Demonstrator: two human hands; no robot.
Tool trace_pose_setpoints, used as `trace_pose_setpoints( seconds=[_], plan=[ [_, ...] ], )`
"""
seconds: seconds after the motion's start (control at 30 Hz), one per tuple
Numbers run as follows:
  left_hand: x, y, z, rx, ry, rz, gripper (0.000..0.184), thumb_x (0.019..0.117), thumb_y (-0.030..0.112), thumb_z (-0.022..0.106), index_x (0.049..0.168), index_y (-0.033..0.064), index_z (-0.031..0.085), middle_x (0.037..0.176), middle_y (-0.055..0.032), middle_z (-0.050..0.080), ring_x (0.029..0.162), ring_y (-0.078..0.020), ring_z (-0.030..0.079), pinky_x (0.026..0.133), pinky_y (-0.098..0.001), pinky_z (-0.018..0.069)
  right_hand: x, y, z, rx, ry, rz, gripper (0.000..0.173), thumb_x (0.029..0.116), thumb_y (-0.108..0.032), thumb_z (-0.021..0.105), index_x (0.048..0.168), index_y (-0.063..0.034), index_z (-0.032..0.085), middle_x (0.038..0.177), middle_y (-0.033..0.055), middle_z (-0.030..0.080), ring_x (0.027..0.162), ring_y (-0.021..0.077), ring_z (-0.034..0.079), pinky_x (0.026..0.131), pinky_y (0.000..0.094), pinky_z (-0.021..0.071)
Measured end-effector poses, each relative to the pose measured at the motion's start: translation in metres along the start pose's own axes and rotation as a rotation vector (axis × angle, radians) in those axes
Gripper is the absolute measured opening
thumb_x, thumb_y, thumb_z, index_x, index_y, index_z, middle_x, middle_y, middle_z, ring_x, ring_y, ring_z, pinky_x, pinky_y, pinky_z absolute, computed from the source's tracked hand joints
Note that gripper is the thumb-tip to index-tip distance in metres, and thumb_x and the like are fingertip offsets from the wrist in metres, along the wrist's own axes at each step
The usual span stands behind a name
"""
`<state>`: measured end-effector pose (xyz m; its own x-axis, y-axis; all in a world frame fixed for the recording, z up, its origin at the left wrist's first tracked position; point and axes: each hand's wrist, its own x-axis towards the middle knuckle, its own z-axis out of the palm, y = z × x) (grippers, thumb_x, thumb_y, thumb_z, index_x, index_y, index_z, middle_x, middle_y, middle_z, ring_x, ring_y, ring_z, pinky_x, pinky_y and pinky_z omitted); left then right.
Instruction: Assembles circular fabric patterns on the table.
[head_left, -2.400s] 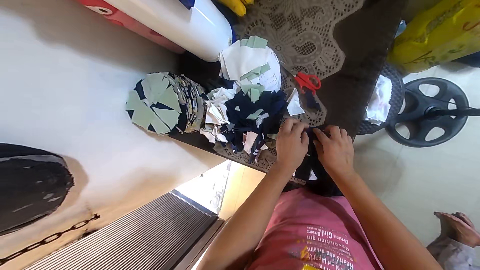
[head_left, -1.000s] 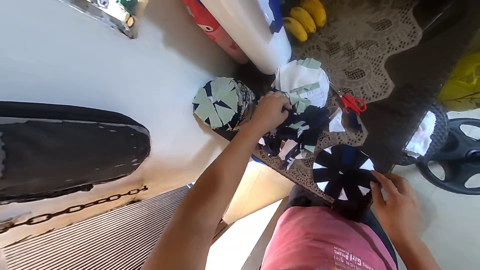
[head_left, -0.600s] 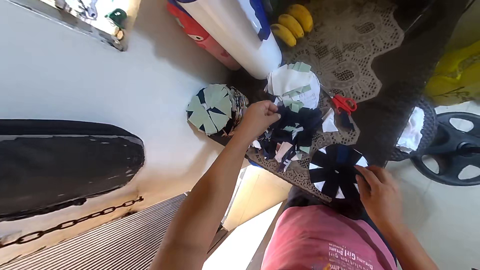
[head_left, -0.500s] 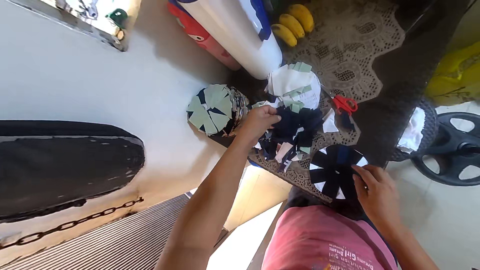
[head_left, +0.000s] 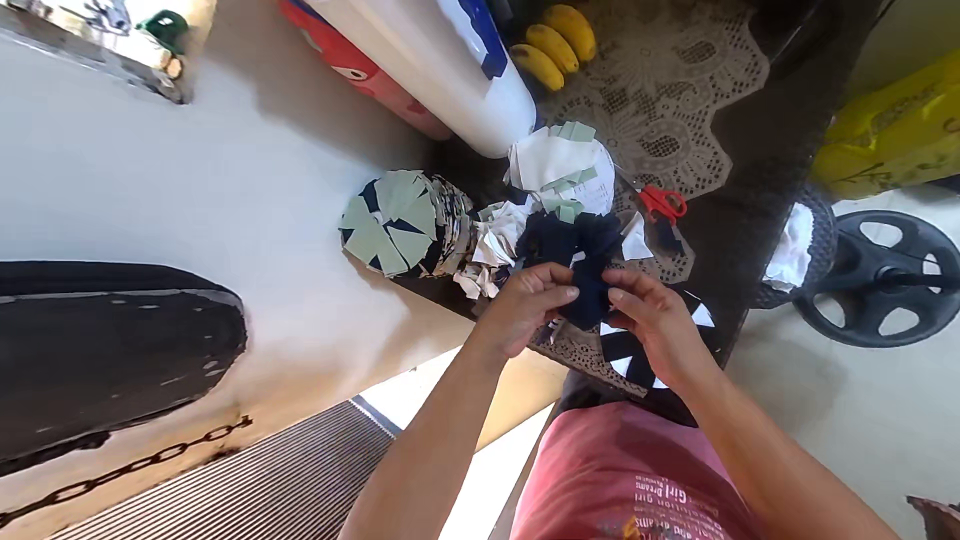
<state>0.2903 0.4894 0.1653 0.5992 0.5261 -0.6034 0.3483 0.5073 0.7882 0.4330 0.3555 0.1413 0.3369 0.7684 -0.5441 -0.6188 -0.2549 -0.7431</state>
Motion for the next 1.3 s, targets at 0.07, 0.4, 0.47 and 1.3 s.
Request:
trace_pose_setpoints(
  seconds=[0.07, 0.4, 0.47, 1.3],
  plan=[
    [-0.003, -0.009, 0.005, 0.014, 0.037, -0.002, 0.012, 0.0983, -0.005, 0.056, 0.097, 0.0036, 0.064, 0.088, -0.0020, 0.071, 0.082, -0.0095, 0.070, 0.079, -0.0270, 0.0593, 0.000, 0.001, -0.001, 0.034, 0.019, 0.017, 0.009, 0.1001, 0.000, 0.059, 0.096, -0.0017, 0.067, 0.084, 0.0030, 0.070, 0.073, 0.0085, 0.067, 0.069, 0.0226, 0.0573],
    [0.002, -0.033, 0.008, 0.362, 0.263, 0.226, 0.009, 0.0954, 0.003, 0.068, 0.104, 0.0023, 0.068, 0.086, -0.0010, 0.069, 0.077, -0.0065, 0.066, 0.075, -0.0264, 0.0575, 0.015, 0.017, -0.003, -0.848, 0.105, -0.463, 0.009, 0.0946, -0.007, 0.068, 0.097, -0.0009, 0.074, 0.101, 0.0128, 0.071, 0.093, 0.0238, 0.067, 0.082, 0.0430, 0.0553],
    [0.008, -0.029, 0.004, 0.630, 0.352, 0.288, 0.018, 0.0966, 0.006, 0.067, 0.114, 0.0019, 0.068, 0.102, -0.0083, 0.071, 0.085, -0.0140, 0.068, 0.078, -0.0347, 0.0571, 0.033, 0.014, 0.005, -1.003, 0.097, -0.636, 0.008, 0.0918, -0.006, 0.070, 0.096, -0.0022, 0.076, 0.115, 0.0191, 0.069, 0.113, 0.0403, 0.062, 0.092, 0.0593, 0.0491],
    [-0.025, -0.057, 0.095, -0.437, -0.168, -0.421, 0.060, 0.1116, 0.045, 0.016, 0.125, 0.0014, 0.055, 0.104, -0.0087, 0.073, 0.096, -0.0174, 0.073, 0.089, -0.0342, 0.0601, -0.066, 0.029, -0.063, -1.409, 0.090, -1.007, 0.016, 0.0971, -0.004, 0.056, 0.090, -0.0057, 0.070, 0.080, 0.0097, 0.073, 0.080, 0.0292, 0.071, 0.070, 0.0435, 0.0542]
  ],
)
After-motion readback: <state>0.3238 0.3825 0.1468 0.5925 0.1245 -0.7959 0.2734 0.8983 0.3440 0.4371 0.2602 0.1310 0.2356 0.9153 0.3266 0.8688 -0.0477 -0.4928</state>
